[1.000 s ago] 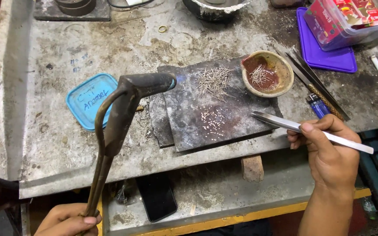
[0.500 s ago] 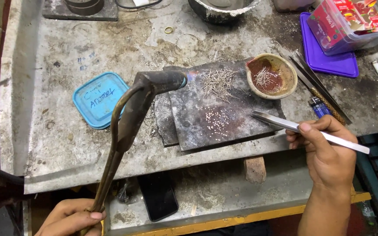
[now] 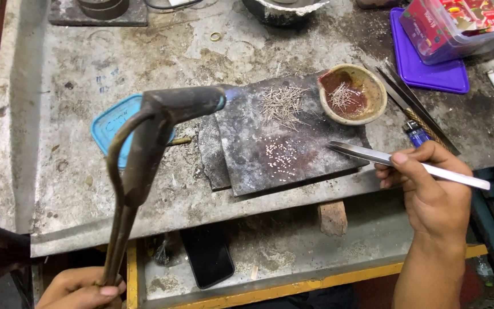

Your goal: Melting and manipulating small metal pieces on a soldering block using a torch and tweezers.

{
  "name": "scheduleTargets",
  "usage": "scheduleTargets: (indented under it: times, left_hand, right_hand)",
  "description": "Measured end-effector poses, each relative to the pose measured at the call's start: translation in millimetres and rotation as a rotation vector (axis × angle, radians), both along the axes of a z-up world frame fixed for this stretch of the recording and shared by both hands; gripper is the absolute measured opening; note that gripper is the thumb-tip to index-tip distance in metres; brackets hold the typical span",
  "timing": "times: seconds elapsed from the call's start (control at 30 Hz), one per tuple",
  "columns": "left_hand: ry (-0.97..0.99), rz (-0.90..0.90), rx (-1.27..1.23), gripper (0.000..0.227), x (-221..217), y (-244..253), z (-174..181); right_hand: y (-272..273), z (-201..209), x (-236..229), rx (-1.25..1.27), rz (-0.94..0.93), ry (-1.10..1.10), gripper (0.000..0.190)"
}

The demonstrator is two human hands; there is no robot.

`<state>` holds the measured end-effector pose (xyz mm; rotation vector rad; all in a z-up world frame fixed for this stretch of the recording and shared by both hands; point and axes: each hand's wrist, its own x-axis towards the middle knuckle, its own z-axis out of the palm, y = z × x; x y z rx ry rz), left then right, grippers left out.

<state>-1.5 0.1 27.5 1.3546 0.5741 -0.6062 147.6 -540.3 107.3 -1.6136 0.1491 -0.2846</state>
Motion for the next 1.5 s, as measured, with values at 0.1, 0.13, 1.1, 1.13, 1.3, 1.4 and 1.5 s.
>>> scheduleTargets:
  times: [0.1,0.13,1.1,1.13,1.3,1.4,1.5]
  left_hand:
    - [-0.034,-0.011,0.011,0.026,0.4,3.9,-2.6]
    - [-0.059,-0.027,0.038,0.026,0.1,4.3,-2.3]
    - [-0.002,0.051,-0.031,0.016,-13.4,8.4,-10.8]
    - [0.017,0.03,-0.012,0.016,-9.7,8.0,-8.1]
    - [-0.053,-0.031,0.07,0.022,-20.2,29.8,-40.6]
    - [-0.017,0.005,0.18,0.026,-16.3,32.0,-42.2]
    - [0.057,0.1,0.214,0.026,-18.7,29.2,-43.1]
  right_hand:
    - [2.3,-2.6,2.6,0.02,0.007,0.0,0.019]
    - [3.5,-3.7,3.8,0.023,0.01,0.005,0.021]
    - [1.5,0.5,-6.9,0.03,-0.041,0.006,0.021]
    - [0.7,0.7,-8.4,0.029,-0.042,0.009,0.021]
    - [-0.3,5.0,-11.2,0.031,-0.045,0.006,0.021]
    - [-0.2,4.1,-11.5,0.049,-0.028,0.0,0.019]
    - [2.1,0.7,-11.1,0.059,-0.013,-0.005,0.02]
